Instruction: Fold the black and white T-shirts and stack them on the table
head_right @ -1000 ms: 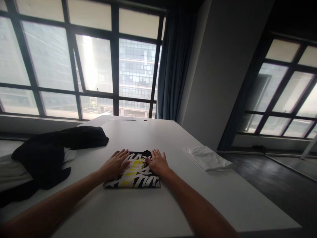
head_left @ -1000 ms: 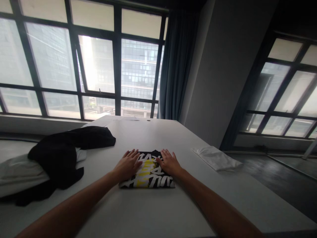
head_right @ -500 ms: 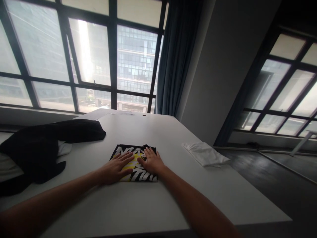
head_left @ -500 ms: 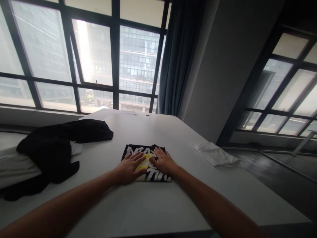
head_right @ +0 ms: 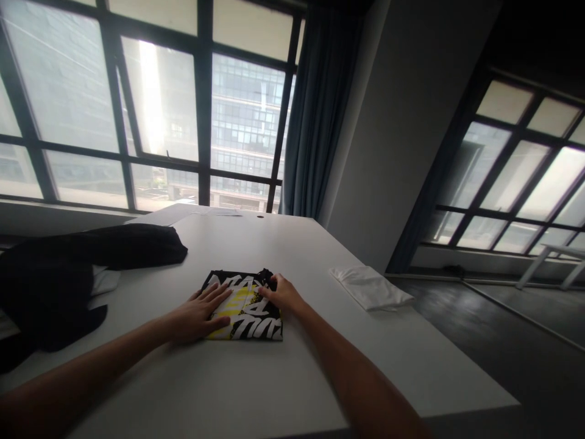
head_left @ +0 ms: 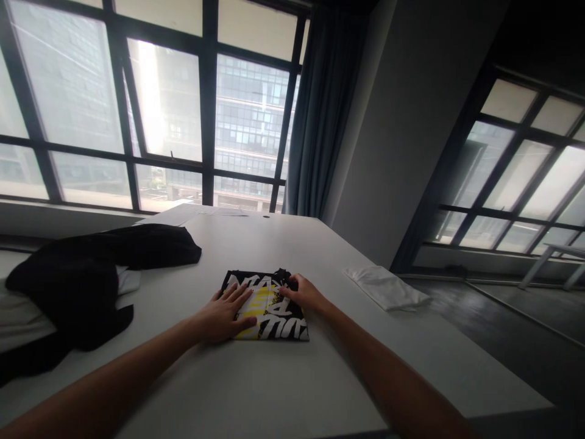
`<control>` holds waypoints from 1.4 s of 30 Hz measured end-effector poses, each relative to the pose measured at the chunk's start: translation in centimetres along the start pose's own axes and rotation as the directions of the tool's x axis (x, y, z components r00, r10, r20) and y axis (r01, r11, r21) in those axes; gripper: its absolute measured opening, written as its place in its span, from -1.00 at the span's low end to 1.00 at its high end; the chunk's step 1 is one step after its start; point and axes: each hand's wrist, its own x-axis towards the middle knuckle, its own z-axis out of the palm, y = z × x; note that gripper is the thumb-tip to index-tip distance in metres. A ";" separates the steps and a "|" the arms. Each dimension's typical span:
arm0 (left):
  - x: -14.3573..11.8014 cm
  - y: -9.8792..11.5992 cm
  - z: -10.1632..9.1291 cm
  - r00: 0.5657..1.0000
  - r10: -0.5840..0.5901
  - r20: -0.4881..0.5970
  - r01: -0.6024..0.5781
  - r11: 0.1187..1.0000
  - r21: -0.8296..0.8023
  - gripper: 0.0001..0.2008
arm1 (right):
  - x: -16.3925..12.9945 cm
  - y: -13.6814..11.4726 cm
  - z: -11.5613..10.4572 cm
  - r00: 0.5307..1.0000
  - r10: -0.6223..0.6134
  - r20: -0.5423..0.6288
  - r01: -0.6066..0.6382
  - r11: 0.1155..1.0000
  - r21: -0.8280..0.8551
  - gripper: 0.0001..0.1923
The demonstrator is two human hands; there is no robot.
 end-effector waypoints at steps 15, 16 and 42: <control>0.5 -0.3 0.6 0.992 0.090 -0.088 -0.090 0.996 0.002 -0.12 | -0.2 -0.6 -0.6 0.960 -0.003 0.279 -0.177 0.767 0.617 -0.54; 0.5 -0.1 0.5 0.992 0.063 -0.107 -0.064 0.998 -0.011 -0.11 | 0.0 -0.5 -1.0 0.970 -0.031 0.240 -0.118 0.806 0.581 -0.54; 0.6 0.6 1.2 0.993 -0.022 -0.112 0.032 0.996 0.083 -0.20 | 2.1 8.0 -11.8 0.789 -0.278 -0.547 0.101 0.938 -0.332 -0.58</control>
